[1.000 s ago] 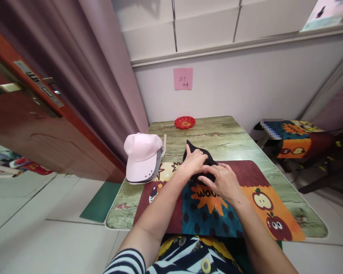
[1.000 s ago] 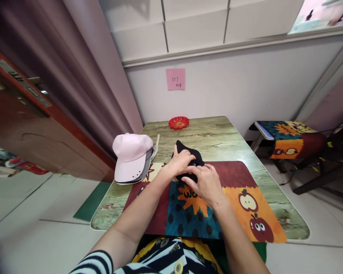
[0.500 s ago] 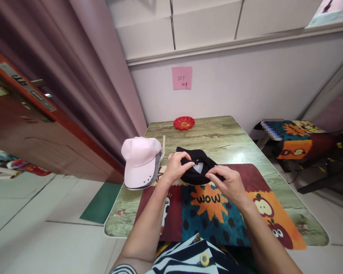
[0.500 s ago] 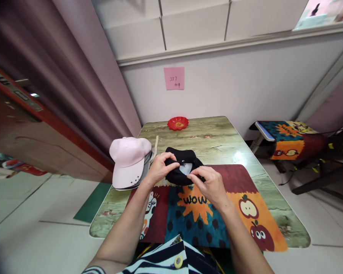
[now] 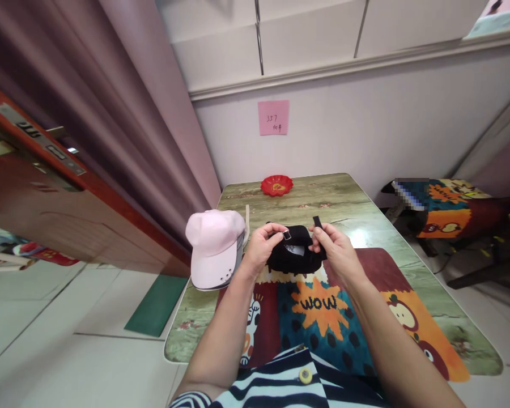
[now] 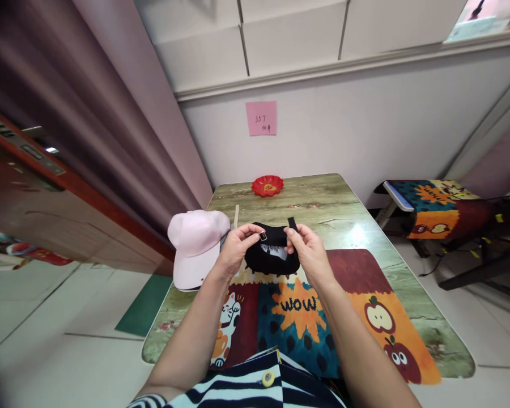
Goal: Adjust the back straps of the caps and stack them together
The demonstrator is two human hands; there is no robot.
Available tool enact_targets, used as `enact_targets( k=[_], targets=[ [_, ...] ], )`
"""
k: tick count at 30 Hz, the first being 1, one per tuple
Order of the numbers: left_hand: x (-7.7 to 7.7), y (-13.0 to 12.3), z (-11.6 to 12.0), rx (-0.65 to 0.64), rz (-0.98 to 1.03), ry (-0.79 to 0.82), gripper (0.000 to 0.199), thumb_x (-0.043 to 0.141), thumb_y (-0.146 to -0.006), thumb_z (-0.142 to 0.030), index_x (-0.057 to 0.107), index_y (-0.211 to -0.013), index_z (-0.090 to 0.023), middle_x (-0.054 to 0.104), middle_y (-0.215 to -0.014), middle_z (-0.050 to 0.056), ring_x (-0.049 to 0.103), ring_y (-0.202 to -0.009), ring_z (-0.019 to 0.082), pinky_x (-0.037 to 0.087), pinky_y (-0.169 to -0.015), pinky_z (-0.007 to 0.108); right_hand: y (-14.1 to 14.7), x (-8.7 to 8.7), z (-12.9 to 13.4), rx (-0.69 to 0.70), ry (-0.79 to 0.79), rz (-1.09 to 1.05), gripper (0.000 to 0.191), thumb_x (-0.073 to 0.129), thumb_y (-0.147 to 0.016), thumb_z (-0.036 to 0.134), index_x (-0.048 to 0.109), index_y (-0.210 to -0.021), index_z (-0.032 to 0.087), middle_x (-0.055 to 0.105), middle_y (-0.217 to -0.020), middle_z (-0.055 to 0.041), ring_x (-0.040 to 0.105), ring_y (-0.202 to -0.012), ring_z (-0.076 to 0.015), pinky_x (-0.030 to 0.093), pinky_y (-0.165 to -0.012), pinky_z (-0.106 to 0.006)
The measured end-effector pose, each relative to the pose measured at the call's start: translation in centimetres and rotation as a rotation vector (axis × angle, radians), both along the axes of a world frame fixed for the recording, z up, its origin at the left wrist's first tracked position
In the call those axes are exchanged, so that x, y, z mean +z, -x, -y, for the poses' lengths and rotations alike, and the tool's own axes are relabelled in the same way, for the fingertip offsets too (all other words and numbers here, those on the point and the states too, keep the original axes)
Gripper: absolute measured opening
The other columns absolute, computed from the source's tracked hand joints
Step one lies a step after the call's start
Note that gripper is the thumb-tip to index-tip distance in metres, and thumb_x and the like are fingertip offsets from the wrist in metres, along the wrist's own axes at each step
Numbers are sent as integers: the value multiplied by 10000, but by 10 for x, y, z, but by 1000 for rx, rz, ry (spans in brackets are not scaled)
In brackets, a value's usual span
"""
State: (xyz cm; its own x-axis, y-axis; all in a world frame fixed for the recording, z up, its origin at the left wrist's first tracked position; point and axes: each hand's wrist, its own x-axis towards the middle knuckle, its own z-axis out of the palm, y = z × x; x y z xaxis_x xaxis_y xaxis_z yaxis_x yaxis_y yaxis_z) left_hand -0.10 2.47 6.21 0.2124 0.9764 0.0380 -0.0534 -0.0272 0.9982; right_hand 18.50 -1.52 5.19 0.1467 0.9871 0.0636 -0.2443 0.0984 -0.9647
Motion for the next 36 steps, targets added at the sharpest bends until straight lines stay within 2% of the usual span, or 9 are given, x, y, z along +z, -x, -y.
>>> enact_targets(
  k=[5, 11, 17, 24, 28, 32, 34, 36],
  targets=[
    [-8, -5, -6, 12, 191, 96, 254, 809, -707, -319, 708, -865, -147, 714, -802, 25, 632, -732, 126, 488, -735, 249, 20, 0, -15, 97, 37, 86, 442, 724, -792, 611, 693, -842, 173, 551, -615, 32, 493, -509, -96, 411, -527, -240],
    [-14, -5, -3, -6, 186, 34, 220, 789, -743, -300, 678, -868, -157, 685, -803, 7, 620, -741, 115, 472, -739, 231, 29, -3, -19, 94, 60, 177, 442, 766, -752, 592, 684, -822, 164, 532, -571, 36, 468, -497, -101, 355, -480, -237],
    [-11, -1, 0, 19, -26, -186, 126, 709, -826, -274, 688, -878, -161, 685, -855, 21, 618, -812, 137, 480, -802, 258, 31, -7, -22, 72, 60, 169, 420, 761, -760, 571, 653, -762, 165, 523, -548, 35, 459, -484, -100, 346, -473, -242],
    [-12, 0, 1, 43, -94, -233, 121, 686, -842, -278, 684, -871, -161, 681, -838, 19, 618, -794, 144, 488, -778, 267, 30, -3, -18, 113, 84, 131, 406, 792, -726, 548, 676, -786, 163, 519, -553, 44, 448, -492, -94, 342, -477, -234],
    [-6, 1, 4, 44, -198, -317, 85, 636, -869, -250, 679, -875, -176, 704, -871, 25, 647, -835, 163, 497, -816, 294, 28, -1, -17, 134, 110, 103, 389, 798, -717, 525, 669, -754, 161, 514, -532, 45, 458, -480, -97, 331, -477, -236],
    [5, 4, 10, 18, -436, -492, 118, 652, -835, -190, 686, -946, -210, 728, -1007, 36, 646, -1008, 209, 456, -973, 380, 28, -2, -17, 120, 105, 45, 386, 794, -719, 502, 597, -640, 180, 489, -512, 55, 449, -457, -91, 343, -490, -247],
    [10, 4, 13, 49, -588, -589, 195, 727, -794, -203, 688, -984, -226, 731, -1049, 37, 619, -1084, 238, 396, -1036, 433, 29, -2, -18, 112, 106, 8, 412, 796, -714, 498, 550, -593, 191, 478, -503, 59, 435, -445, -87, 356, -499, -254],
    [13, 3, 16, 115, -699, -668, 215, 766, -791, -235, 694, -994, -234, 739, -1029, 34, 609, -1089, 250, 361, -1037, 457, 30, -2, -19, 109, 111, -17, 419, 803, -707, 497, 540, -582, 196, 478, -499, 59, 439, -443, -89, 361, -503, -258]
  ],
)
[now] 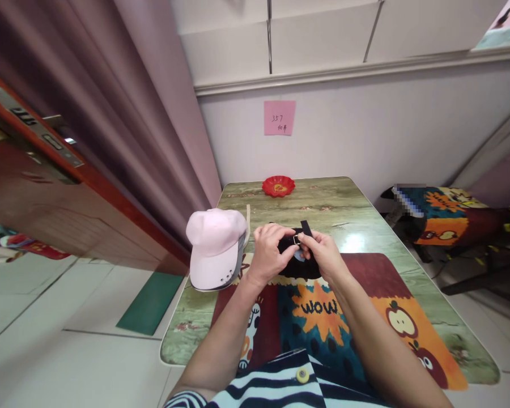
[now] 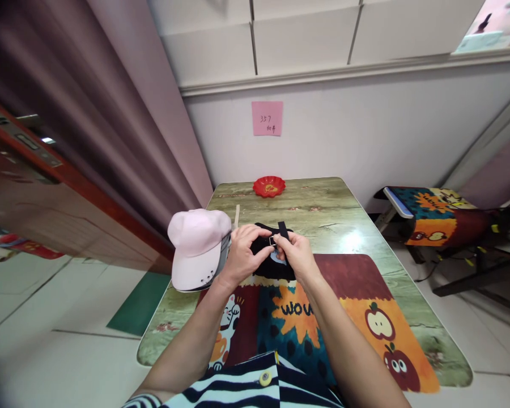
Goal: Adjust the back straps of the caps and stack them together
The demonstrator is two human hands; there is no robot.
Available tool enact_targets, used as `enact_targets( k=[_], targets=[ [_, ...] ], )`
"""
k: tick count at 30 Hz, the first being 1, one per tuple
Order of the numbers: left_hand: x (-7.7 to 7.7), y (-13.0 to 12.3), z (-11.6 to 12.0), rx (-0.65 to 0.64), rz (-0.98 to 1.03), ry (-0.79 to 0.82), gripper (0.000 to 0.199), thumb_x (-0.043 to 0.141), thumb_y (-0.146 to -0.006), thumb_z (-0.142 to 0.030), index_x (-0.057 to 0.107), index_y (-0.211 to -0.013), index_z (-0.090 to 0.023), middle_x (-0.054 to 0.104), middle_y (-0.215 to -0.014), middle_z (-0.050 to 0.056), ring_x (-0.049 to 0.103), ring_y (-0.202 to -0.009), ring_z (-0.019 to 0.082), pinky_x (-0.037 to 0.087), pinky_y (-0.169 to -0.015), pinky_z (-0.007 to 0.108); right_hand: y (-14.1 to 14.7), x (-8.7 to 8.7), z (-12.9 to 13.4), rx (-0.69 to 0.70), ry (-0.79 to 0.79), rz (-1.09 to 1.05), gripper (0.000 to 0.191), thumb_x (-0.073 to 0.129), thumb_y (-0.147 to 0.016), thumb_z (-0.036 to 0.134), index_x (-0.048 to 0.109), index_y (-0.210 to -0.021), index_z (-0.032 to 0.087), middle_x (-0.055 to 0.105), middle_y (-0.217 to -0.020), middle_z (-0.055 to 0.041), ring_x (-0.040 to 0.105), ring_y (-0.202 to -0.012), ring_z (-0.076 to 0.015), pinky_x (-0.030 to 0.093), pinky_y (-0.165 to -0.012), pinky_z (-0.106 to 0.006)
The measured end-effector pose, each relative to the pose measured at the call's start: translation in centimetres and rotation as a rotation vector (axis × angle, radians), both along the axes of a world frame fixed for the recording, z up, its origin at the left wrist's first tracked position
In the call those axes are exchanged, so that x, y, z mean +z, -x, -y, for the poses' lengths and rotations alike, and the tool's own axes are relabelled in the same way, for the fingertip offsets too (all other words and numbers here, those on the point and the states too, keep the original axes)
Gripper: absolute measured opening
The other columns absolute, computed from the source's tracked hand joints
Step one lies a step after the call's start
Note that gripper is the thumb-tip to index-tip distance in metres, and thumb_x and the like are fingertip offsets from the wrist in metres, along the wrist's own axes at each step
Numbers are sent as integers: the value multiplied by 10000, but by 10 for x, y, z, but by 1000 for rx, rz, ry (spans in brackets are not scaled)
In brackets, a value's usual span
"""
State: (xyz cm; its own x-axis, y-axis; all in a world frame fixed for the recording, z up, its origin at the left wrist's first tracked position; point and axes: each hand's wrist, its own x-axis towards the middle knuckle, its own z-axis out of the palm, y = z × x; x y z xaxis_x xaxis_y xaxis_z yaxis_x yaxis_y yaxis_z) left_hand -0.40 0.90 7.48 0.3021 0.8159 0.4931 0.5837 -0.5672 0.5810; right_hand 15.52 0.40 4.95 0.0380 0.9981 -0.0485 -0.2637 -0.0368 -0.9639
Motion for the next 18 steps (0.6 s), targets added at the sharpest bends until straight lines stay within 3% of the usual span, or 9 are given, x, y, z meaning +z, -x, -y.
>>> enact_targets(
  k=[4, 10, 15, 18],
  targets=[
    [1, -1, 3, 38, -83, -120, 155, 757, -828, -254, 713, -975, -233, 744, -943, 31, 618, -1014, 241, 375, -962, 445, 1, 1, 0, 21, -14, -2, 399, 805, -724, 495, 571, -608, 193, 497, -510, 53, 460, -467, -96, 361, -512, -255],
    [1, 3, 2, -45, -27, -181, 122, 706, -863, -234, 706, -981, -205, 722, -920, 44, 619, -914, 212, 474, -841, 362, -2, 5, 3, 74, -64, 57, 382, 766, -774, 542, 637, -742, 184, 526, -551, 49, 463, -487, -95, 368, -513, -247],
    [2, 11, 3, 62, 105, -70, 144, 700, -839, -205, 701, -984, -196, 670, -945, 47, 603, -717, 138, 510, -713, 287, -8, 10, 8, -120, -164, 191, 399, 530, -940, 606, 609, -1044, 229, 577, -615, 48, 486, -478, -115, 418, -525, -256],
    [4, 15, 5, 79, 177, 53, 144, 685, -830, -191, 701, -974, -189, 660, -923, 37, 572, -608, 94, 502, -609, 241, -10, 16, 12, -232, -200, 385, 368, 502, -959, 597, 574, -993, 238, 598, -618, 31, 501, -467, -129, 408, -498, -259]
  ],
)
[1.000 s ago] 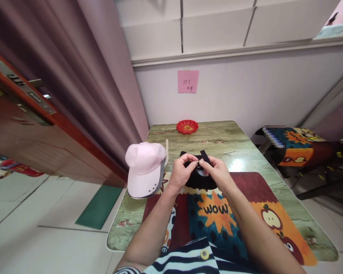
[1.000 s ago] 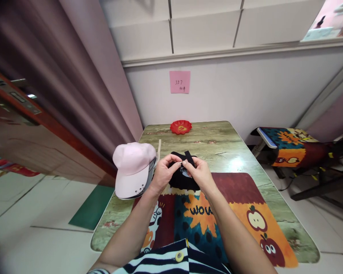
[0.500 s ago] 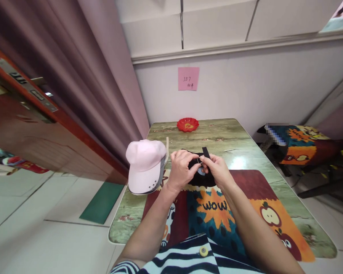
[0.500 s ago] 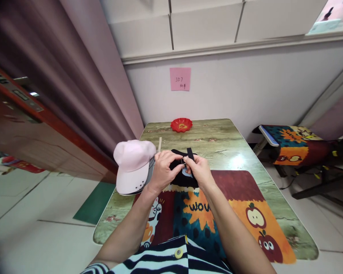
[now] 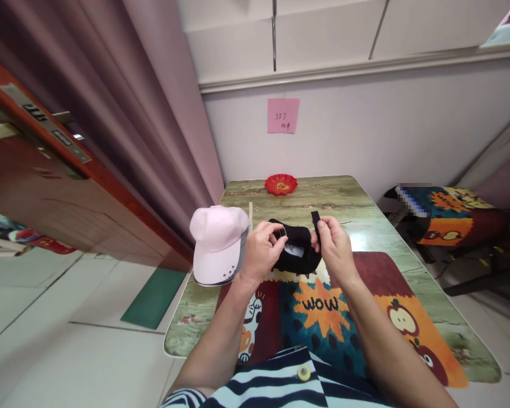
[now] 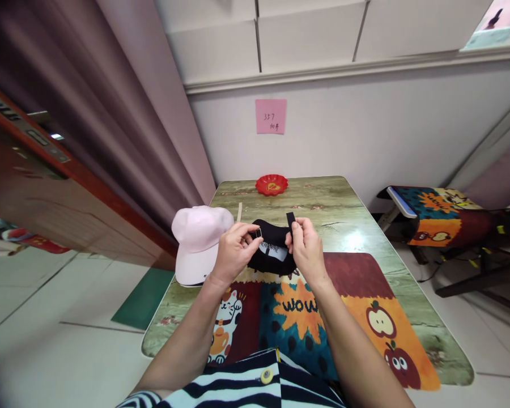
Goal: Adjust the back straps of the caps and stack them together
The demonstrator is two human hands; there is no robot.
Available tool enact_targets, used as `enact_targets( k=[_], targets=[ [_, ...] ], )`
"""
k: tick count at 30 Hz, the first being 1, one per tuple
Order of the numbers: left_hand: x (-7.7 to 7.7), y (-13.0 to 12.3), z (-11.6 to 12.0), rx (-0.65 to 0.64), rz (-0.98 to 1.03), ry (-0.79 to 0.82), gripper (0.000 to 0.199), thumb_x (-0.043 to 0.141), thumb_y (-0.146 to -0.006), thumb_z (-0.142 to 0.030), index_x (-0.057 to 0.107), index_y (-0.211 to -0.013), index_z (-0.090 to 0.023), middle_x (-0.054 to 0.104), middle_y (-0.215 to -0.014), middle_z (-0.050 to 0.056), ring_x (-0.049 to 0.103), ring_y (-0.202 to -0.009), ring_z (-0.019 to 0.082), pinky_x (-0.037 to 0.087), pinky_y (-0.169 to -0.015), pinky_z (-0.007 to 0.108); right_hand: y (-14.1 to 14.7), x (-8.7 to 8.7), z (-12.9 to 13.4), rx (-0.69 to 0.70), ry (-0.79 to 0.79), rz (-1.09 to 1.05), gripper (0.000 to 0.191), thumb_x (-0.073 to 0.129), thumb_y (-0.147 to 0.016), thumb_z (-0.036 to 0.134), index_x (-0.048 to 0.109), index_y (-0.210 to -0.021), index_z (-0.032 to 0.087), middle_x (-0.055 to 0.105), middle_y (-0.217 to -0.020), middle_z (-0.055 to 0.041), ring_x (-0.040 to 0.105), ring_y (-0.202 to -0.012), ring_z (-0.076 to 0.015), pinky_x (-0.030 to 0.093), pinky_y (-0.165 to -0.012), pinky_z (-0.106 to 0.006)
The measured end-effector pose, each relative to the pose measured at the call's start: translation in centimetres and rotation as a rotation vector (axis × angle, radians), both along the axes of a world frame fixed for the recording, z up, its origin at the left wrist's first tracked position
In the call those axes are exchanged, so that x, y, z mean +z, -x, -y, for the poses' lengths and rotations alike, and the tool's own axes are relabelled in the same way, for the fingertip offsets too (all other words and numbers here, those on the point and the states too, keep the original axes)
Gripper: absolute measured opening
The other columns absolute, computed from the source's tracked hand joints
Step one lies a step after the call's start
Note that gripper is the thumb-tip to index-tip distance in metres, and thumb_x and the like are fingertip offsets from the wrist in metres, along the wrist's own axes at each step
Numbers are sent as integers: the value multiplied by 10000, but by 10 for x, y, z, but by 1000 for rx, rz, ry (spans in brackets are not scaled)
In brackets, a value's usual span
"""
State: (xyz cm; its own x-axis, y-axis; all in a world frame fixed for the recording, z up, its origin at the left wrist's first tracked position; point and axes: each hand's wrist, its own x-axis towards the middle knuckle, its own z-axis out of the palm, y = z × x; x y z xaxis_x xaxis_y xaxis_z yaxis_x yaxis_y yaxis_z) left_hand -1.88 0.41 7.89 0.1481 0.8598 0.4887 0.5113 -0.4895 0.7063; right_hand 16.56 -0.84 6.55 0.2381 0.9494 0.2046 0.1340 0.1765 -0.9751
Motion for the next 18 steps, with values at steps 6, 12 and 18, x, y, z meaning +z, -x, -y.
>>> enact_targets(
  k=[6, 12, 18],
  targets=[
    [0, 1, 4, -48, 1, 72, 198, 675, -815, -179, 708, -1009, -198, 689, -889, 38, 638, -655, 118, 534, -621, 235, 2, 5, 5, 168, 53, 135, 350, 575, -915, 561, 633, -848, 223, 700, -751, -38, 627, -602, -164, 481, -593, -279],
    [2, -4, 6, -94, 53, 122, 210, 686, -806, -191, 710, -1014, -197, 731, -847, 35, 677, -693, 147, 549, -672, 258, 6, -5, 4, 266, 167, -59, 384, 611, -862, 587, 598, -821, 206, 635, -697, -5, 471, -463, -98, 385, -449, -240],
    [-1, -12, 2, -133, 301, 284, 236, 741, -774, -258, 710, -986, -159, 714, -772, 29, 675, -664, 137, 548, -648, 236, 9, -5, 4, 287, 193, -251, 434, 684, -772, 621, 591, -807, 199, 565, -631, 36, 367, -429, -68, 310, -408, -222]
  ],
)
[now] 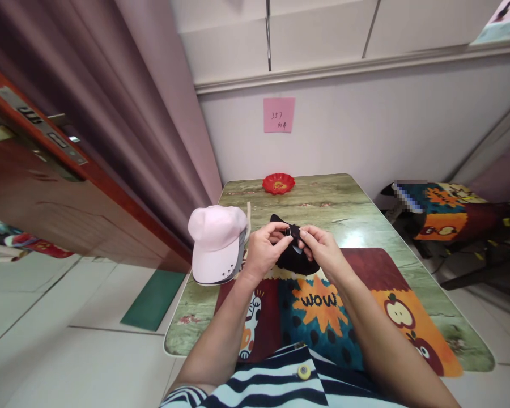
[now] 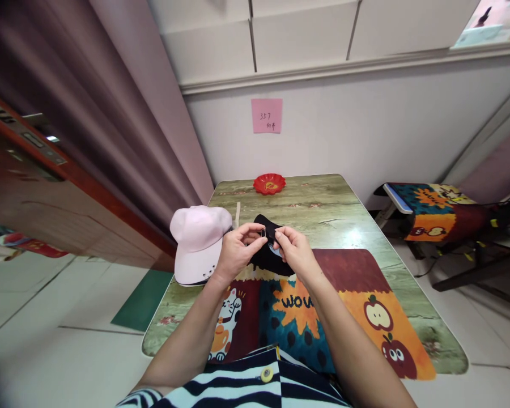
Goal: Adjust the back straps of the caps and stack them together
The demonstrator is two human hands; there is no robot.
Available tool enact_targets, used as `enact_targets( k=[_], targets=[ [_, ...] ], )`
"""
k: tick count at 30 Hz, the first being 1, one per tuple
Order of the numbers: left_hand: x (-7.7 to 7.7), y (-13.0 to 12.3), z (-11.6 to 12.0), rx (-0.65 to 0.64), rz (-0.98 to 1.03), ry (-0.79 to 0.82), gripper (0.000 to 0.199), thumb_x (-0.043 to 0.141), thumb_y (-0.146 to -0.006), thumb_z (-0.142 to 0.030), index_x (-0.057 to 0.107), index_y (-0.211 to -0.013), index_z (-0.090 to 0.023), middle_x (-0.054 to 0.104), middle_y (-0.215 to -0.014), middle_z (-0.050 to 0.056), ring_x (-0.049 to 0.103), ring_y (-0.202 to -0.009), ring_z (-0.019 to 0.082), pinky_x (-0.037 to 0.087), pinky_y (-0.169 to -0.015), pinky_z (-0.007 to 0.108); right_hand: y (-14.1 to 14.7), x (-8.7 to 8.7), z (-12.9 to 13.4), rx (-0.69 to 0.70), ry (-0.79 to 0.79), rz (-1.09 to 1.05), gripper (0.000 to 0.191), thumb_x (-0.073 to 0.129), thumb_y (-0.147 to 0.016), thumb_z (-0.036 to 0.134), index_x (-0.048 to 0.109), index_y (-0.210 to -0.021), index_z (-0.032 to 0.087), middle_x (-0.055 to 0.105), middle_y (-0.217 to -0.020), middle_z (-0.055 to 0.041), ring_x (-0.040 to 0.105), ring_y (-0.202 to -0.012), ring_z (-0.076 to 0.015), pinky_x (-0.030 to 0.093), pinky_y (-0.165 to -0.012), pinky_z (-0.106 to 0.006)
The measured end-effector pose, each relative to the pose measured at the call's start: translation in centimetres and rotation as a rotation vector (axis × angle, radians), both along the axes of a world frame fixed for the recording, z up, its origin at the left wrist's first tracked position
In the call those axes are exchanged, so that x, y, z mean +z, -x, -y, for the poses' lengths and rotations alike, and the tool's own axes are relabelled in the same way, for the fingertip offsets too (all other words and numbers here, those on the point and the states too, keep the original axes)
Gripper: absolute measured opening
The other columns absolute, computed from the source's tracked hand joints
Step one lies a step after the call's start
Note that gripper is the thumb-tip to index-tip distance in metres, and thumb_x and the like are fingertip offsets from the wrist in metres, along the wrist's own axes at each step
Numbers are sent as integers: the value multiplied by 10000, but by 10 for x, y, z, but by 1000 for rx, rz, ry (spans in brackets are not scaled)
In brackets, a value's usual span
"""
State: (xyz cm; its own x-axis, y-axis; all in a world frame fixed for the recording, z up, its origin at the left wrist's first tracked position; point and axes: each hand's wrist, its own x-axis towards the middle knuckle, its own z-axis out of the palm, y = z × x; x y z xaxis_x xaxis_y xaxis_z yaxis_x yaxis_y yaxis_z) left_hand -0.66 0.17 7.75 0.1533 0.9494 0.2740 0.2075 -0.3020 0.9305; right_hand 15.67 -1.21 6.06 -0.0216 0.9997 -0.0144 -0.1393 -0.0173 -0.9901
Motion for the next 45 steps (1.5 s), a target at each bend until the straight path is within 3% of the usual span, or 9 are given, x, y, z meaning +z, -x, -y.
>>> enact_targets(
  k=[6, 12, 20, 27, 33, 37, 42, 45],
  targets=[
    [-10, 0, -5, -36, 102, 97, 303, 793, -741, -318, 717, -986, -156, 705, -749, 26, 672, -666, 139, 548, -654, 240, 2, 1, 1, 40, 55, -74, 443, 724, -748, 618, 598, -791, 195, 502, -573, 60, 288, -408, -50, 190, -398, -216],
    [-10, 5, -5, -63, 92, 116, 323, 803, -733, -333, 733, -996, -159, 714, -766, 34, 673, -682, 147, 554, -666, 251, 0, -3, 0, 79, 80, -45, 445, 725, -752, 630, 625, -790, 198, 461, -536, 69, 256, -410, -55, 156, -415, -228],
    [1, 15, -6, -160, -69, 103, 316, 779, -760, -338, 741, -1019, -162, 698, -737, 22, 603, -588, 116, 481, -555, 214, -23, 1, -6, 173, -115, 279, 397, 670, -842, 569, 733, -823, 177, 519, -571, 30, 429, -547, -109, 316, -521, -240],
    [7, 17, -5, -198, -129, 33, 275, 769, -762, -293, 757, -1009, -174, 692, -761, 23, 605, -620, 120, 507, -592, 221, -24, 4, -4, 201, -166, 316, 392, 649, -862, 561, 728, -824, 180, 559, -592, 19, 473, -558, -122, 371, -546, -249],
    [6, 13, -6, -179, -122, -5, 223, 753, -750, -234, 759, -966, -180, 691, -918, 48, 595, -651, 103, 490, -580, 207, -14, -1, -5, 110, -186, 252, 356, 692, -840, 543, 659, -918, 198, 571, -590, 38, 510, -543, -125, 376, -535, -242],
    [1, 10, -7, -163, -84, 10, 195, 767, -724, -220, 747, -910, -166, 673, -1067, 74, 585, -685, 89, 474, -580, 199, -9, -9, -6, 94, -188, 218, 382, 619, -888, 586, 630, -890, 203, 592, -608, 22, 486, -520, -121, 346, -511, -245],
    [1, 10, -6, -151, -29, 55, 264, 814, -702, -268, 743, -935, -166, 668, -1066, 74, 568, -681, 81, 467, -563, 191, -8, -11, -4, 42, -185, 213, 402, 555, -926, 606, 644, -906, 214, 587, -611, 19, 485, -493, -119, 313, -476, -241],
    [3, 11, -5, -31, 68, 138, 312, 809, -738, -396, 692, -912, -165, 654, -835, 23, 553, -598, 72, 440, -499, 171, -8, -8, -3, 29, -196, 209, 387, 555, -934, 585, 652, -898, 212, 595, -617, 15, 520, -513, -125, 327, -479, -241]
  ],
)
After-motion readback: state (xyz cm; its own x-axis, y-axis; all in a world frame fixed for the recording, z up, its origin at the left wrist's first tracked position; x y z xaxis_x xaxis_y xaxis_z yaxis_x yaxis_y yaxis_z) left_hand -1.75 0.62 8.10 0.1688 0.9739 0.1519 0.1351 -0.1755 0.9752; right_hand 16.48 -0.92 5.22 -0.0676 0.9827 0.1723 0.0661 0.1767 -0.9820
